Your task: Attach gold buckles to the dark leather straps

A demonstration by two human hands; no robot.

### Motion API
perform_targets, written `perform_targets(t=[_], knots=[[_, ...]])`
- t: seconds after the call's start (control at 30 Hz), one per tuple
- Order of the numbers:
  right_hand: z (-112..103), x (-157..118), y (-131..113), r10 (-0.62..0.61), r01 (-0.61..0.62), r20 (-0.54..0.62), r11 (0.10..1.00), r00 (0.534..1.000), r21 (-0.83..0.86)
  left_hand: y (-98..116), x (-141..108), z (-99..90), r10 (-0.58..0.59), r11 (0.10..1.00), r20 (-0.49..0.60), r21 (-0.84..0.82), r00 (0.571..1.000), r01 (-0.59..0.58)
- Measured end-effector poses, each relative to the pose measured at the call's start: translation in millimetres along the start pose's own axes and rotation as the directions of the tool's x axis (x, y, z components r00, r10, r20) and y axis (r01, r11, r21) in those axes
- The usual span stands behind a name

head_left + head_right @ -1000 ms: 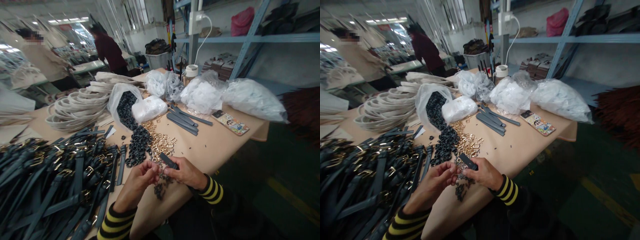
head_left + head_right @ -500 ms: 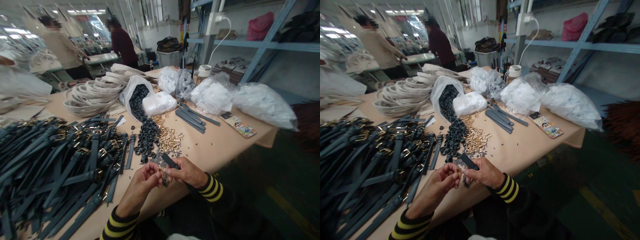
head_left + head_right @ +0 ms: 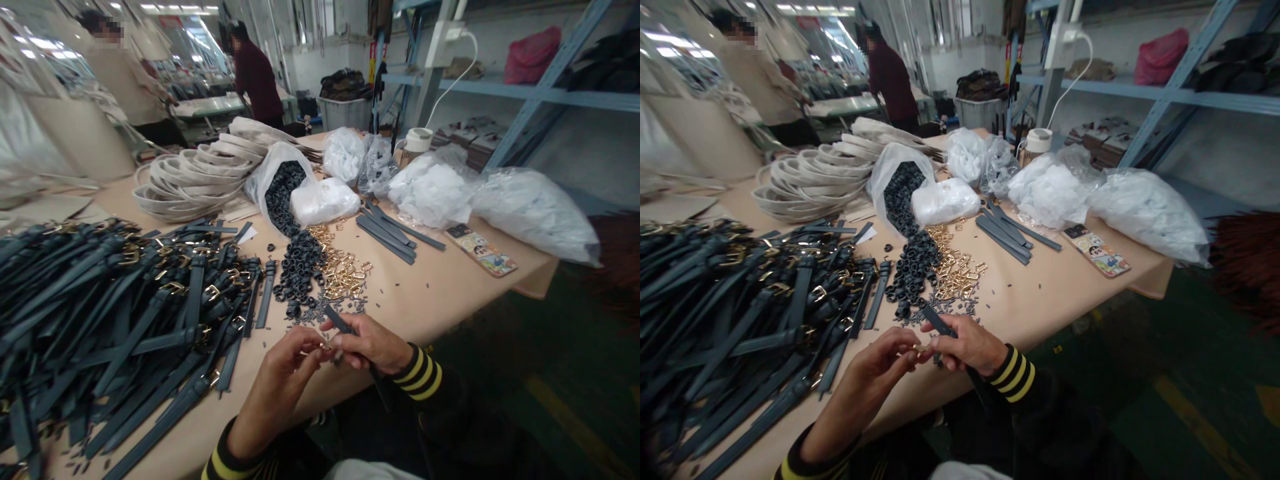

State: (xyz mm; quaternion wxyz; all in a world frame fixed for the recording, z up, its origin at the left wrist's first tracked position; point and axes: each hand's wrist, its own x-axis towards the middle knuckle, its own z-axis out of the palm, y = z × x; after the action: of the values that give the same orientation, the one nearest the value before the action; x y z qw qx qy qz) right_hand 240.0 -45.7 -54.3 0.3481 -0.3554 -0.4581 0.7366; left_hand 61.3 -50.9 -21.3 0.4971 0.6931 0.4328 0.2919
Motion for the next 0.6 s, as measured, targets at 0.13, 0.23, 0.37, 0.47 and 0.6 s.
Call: perform_targets(t=[0.13,0.23,0.37,0.47,0.6], knots=[[-1.2,-0.3,-3.3,0.060,-0.063,0.064,0.998,0.996,0.030,2.0,-2.2,-8.1,0.179,0.956,0.035,0.229,0.983,-0.183],[-1.5,-0.5,-4.6,0.058,-0.064,0.108,0.997,0.992,0.051,4.1,-3.4,-14.1,0.266,0.894,0.078,0.354,0.961,-0.276],[-0.5,0.2,-1.9,0.058,-0.073,0.166,0.994,0.984,0.085,5.2,-3.8,-15.2,0.306,0.881,0.083,0.354,0.949,-0.315],[0.2,0.4,1.4,0.065,-0.084,0.141,0.988,0.988,0.131,2.0,-4.7,-9.5,0.283,0.920,0.004,0.281,0.959,-0.273],[1.4,-1.5,0.0,0.000,0.000,0.032,1.000,0.999,-0.011,-7.3,-8.0,5.4,-0.025,0.996,-0.141,-0.091,0.990,0.012]])
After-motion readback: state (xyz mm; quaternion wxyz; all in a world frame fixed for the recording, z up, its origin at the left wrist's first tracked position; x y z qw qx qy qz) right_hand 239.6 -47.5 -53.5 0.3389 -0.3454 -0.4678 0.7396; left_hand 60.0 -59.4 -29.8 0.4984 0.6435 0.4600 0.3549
